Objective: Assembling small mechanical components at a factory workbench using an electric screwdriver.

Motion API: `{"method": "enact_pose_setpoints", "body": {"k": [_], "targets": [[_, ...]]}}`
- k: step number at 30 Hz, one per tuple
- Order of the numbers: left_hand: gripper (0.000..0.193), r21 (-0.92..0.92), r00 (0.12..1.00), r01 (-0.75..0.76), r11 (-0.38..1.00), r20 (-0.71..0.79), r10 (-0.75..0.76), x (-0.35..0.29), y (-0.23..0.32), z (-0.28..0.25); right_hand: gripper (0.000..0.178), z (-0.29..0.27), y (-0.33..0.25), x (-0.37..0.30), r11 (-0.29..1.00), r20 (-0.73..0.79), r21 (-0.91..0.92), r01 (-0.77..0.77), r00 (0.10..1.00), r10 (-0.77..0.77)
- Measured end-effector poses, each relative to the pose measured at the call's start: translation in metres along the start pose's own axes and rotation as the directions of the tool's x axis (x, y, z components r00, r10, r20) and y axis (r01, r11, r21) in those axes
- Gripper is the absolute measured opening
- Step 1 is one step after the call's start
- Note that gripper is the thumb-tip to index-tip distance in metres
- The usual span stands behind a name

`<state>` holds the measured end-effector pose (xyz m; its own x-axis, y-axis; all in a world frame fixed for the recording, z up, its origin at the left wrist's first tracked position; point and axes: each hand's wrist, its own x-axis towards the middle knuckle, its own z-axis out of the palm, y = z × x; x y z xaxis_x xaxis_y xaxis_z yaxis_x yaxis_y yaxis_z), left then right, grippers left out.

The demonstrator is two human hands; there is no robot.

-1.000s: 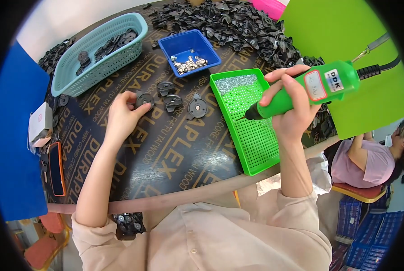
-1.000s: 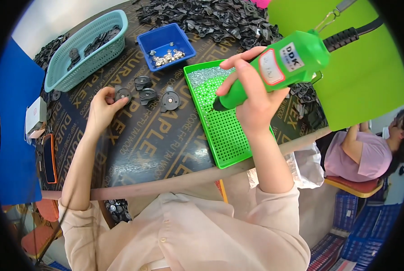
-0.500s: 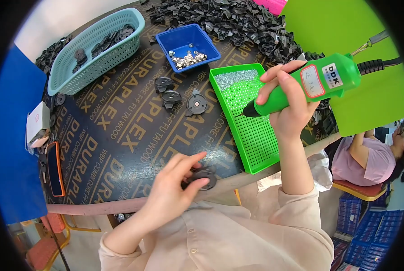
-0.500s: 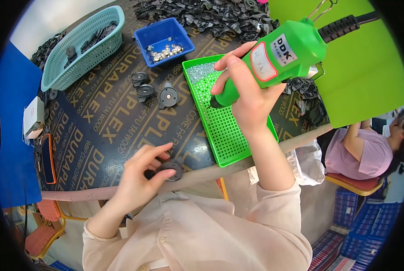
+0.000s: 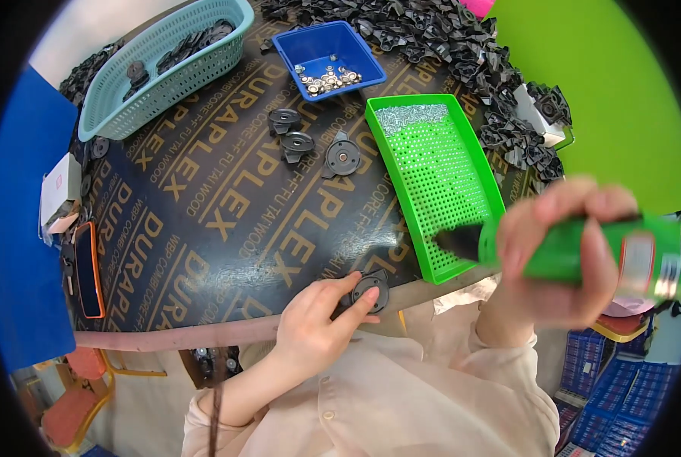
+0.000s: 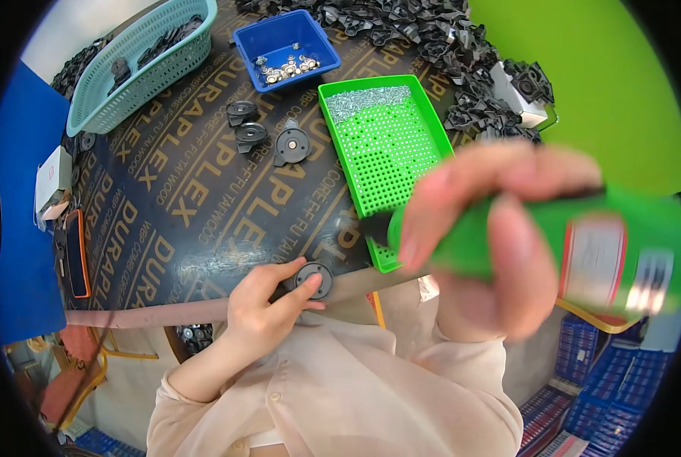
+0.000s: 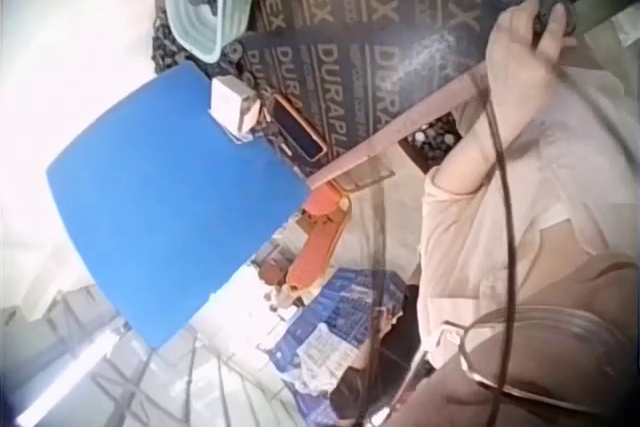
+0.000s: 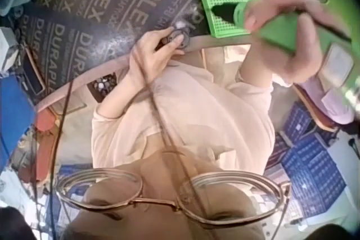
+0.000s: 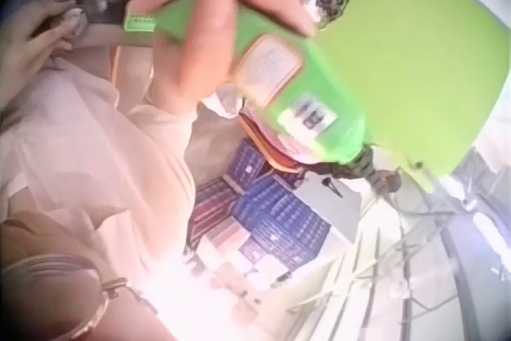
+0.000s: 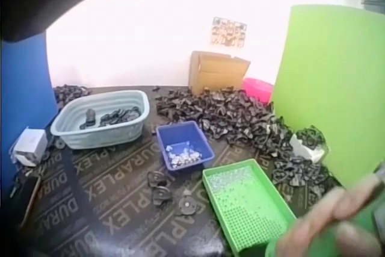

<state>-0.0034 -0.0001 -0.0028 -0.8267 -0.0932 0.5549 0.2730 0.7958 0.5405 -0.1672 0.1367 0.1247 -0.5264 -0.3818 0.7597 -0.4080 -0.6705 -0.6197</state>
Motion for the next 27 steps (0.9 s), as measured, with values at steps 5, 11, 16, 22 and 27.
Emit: {"method": "enact_pose_setpoints", "body": {"k": [5,11,16,22,27], "targets": [[0.044,0.098,0.991,-0.113,0.989,-0.054,0.119,-0.002,0.001,0.004,0.025,0.014,-0.022,-0.028,0.981,0.106,-0.084,-0.177,0.977,0.185],[0.042,0.123,0.989,-0.133,0.984,-0.050,0.140,-0.001,0.001,0.003,0.032,0.011,-0.023,-0.034,0.951,0.151,-0.028,-0.307,0.940,0.307],[0.039,0.129,0.989,-0.131,0.983,-0.047,0.138,-0.001,0.002,0.004,0.031,0.019,-0.023,-0.036,0.931,0.169,-0.171,-0.322,0.922,0.349],[0.030,0.140,0.990,-0.142,0.980,0.000,0.143,-0.001,0.001,-0.001,0.032,0.023,-0.019,-0.032,0.924,0.158,-0.101,-0.368,0.911,0.380],[0.033,0.128,0.986,-0.159,0.979,-0.027,0.164,0.000,0.000,0.003,0.022,0.003,-0.017,-0.014,0.996,0.004,-0.068,-0.057,0.998,0.057]]}}
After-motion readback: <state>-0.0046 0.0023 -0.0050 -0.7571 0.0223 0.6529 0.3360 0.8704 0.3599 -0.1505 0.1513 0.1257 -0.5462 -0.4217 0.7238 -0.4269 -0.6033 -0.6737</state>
